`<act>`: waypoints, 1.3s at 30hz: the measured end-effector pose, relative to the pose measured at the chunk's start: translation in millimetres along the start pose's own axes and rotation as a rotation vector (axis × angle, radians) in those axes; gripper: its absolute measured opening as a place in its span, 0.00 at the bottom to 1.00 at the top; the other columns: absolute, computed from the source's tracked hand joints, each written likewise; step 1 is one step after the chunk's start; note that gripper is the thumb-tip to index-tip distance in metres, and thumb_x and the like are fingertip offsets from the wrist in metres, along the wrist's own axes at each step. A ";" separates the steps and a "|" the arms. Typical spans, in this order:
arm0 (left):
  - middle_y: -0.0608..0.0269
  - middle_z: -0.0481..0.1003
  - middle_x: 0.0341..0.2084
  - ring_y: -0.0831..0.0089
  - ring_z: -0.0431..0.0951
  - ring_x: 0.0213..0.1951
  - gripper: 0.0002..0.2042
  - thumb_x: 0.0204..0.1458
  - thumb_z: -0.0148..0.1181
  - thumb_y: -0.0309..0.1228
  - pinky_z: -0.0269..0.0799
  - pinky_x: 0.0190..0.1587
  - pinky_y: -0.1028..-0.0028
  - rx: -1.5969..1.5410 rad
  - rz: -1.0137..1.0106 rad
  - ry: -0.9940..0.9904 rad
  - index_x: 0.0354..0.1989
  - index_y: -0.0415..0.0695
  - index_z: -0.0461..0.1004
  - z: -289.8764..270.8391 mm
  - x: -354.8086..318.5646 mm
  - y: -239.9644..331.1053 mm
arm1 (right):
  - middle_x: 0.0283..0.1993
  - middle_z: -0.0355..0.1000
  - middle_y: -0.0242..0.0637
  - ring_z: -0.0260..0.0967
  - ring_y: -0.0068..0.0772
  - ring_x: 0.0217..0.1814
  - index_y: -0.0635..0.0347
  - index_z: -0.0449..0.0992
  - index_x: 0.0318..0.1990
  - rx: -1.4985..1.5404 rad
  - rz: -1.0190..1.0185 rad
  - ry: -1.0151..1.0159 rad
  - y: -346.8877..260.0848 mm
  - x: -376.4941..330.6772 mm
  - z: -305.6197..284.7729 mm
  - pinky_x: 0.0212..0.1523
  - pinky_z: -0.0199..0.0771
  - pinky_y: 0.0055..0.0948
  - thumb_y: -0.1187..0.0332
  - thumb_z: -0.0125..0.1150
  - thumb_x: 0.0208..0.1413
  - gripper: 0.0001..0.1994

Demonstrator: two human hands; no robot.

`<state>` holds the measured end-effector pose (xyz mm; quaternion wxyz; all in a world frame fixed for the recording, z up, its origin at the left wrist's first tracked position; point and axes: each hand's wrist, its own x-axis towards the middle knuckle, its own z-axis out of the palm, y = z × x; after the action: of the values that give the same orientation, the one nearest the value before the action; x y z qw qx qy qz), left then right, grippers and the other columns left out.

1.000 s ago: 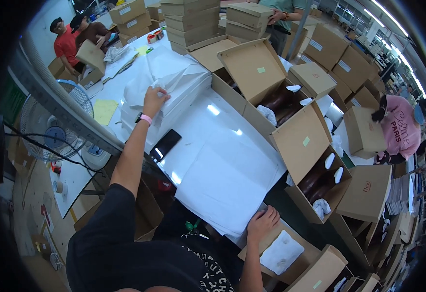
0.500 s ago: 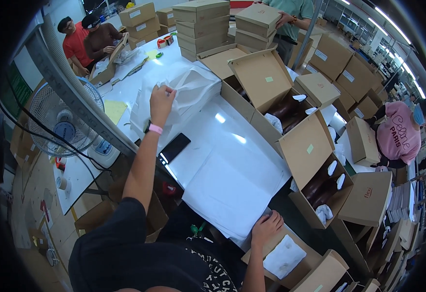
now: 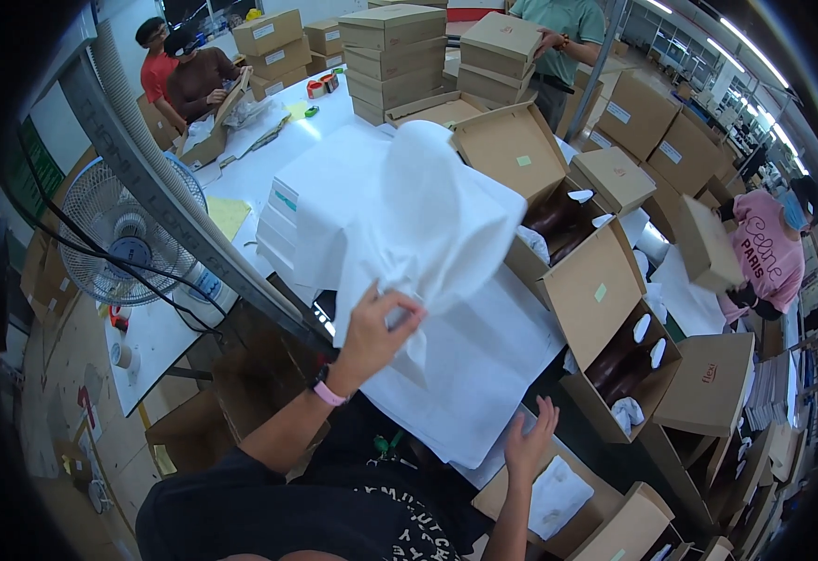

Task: The person is folding and rolling thin white packing paper at a shoe manufacturing workstation.

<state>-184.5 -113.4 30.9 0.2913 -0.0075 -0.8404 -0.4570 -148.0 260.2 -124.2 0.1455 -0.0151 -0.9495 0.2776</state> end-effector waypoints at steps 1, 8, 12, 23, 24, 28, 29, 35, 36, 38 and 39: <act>0.52 0.84 0.37 0.40 0.82 0.45 0.07 0.62 0.75 0.30 0.73 0.71 0.49 0.009 -0.007 0.004 0.41 0.42 0.83 1.7 -11.3 6.1 | 0.77 0.70 0.51 0.66 0.58 0.81 0.63 0.70 0.75 0.302 0.079 -0.152 -24.2 6.6 -7.7 0.84 0.61 0.54 0.65 0.64 0.74 0.26; 0.45 0.78 0.42 0.46 0.81 0.42 0.08 0.64 0.74 0.30 0.79 0.56 0.55 -0.227 0.063 -0.357 0.46 0.43 0.82 27.4 -69.6 48.0 | 0.77 0.70 0.48 0.70 0.43 0.78 0.61 0.57 0.83 1.429 0.386 -0.435 -132.2 5.6 -32.9 0.78 0.71 0.50 0.56 0.60 0.81 0.33; 0.46 0.74 0.42 0.48 0.80 0.39 0.09 0.65 0.73 0.31 0.79 0.44 0.57 -0.267 0.055 -0.453 0.48 0.44 0.81 34.0 -88.4 53.0 | 0.75 0.73 0.42 0.75 0.38 0.73 0.59 0.63 0.79 1.314 0.488 -0.358 -134.6 4.1 -34.4 0.69 0.78 0.46 0.57 0.63 0.80 0.29; 0.52 0.74 0.38 0.52 0.81 0.37 0.09 0.67 0.71 0.29 0.81 0.42 0.58 -0.190 0.167 -0.488 0.50 0.44 0.79 40.8 -114.3 51.0 | 0.64 0.80 0.43 0.81 0.33 0.61 0.67 0.72 0.72 1.093 0.489 -0.229 -124.0 -31.5 -42.4 0.62 0.82 0.38 0.55 0.57 0.83 0.24; 0.52 0.74 0.38 0.52 0.81 0.37 0.09 0.67 0.71 0.29 0.81 0.42 0.58 -0.189 0.166 -0.490 0.50 0.44 0.79 40.1 -115.6 50.4 | 0.64 0.80 0.43 0.81 0.33 0.61 0.67 0.72 0.72 1.094 0.492 -0.230 -125.4 -35.4 -40.7 0.62 0.82 0.38 0.55 0.57 0.83 0.24; 0.52 0.75 0.39 0.51 0.81 0.39 0.12 0.66 0.72 0.30 0.80 0.44 0.59 -0.163 0.196 -0.502 0.53 0.46 0.78 40.3 -122.0 50.3 | 0.67 0.78 0.46 0.81 0.38 0.63 0.65 0.70 0.73 1.212 0.573 -0.127 -134.5 -50.1 -36.0 0.62 0.85 0.44 0.53 0.55 0.84 0.25; 0.51 0.75 0.39 0.50 0.81 0.40 0.15 0.65 0.73 0.30 0.80 0.45 0.59 -0.154 0.215 -0.503 0.56 0.46 0.77 39.8 -123.6 49.8 | 0.68 0.77 0.47 0.81 0.41 0.64 0.64 0.69 0.73 1.233 0.610 -0.081 -137.0 -52.7 -34.7 0.63 0.86 0.47 0.53 0.55 0.84 0.25; 0.50 0.76 0.43 0.50 0.81 0.43 0.34 0.60 0.76 0.30 0.80 0.50 0.59 -0.100 0.208 -0.479 0.75 0.51 0.69 38.8 -135.6 47.8 | 0.70 0.76 0.52 0.83 0.47 0.64 0.67 0.67 0.74 1.377 0.710 0.093 -145.3 -59.3 -36.6 0.61 0.90 0.54 0.59 0.53 0.84 0.23; 0.50 0.76 0.43 0.50 0.81 0.43 0.34 0.60 0.76 0.30 0.80 0.50 0.59 -0.094 0.207 -0.478 0.75 0.51 0.69 37.7 -137.8 45.4 | 0.70 0.76 0.52 0.83 0.47 0.64 0.67 0.67 0.74 1.381 0.711 0.089 -144.2 -59.3 -35.9 0.61 0.90 0.54 0.59 0.53 0.84 0.23; 0.48 0.75 0.44 0.50 0.81 0.43 0.36 0.58 0.77 0.30 0.80 0.51 0.58 -0.118 0.129 -0.535 0.76 0.50 0.69 32.3 -138.4 45.5 | 0.69 0.76 0.50 0.83 0.46 0.62 0.68 0.68 0.73 1.423 0.685 0.135 -140.0 -59.7 -36.2 0.54 0.94 0.49 0.61 0.54 0.84 0.22; 0.48 0.75 0.44 0.50 0.81 0.43 0.36 0.58 0.77 0.30 0.80 0.51 0.58 -0.118 0.126 -0.535 0.76 0.50 0.69 31.4 -142.8 45.3 | 0.69 0.76 0.50 0.83 0.46 0.62 0.68 0.68 0.73 1.422 0.686 0.133 -137.6 -62.4 -38.1 0.54 0.94 0.49 0.61 0.54 0.84 0.22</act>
<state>-68.5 -26.5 -18.3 0.0860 -0.1969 -0.8573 -0.4678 -70.3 157.0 -37.1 0.0830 -0.2271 -0.4761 0.8455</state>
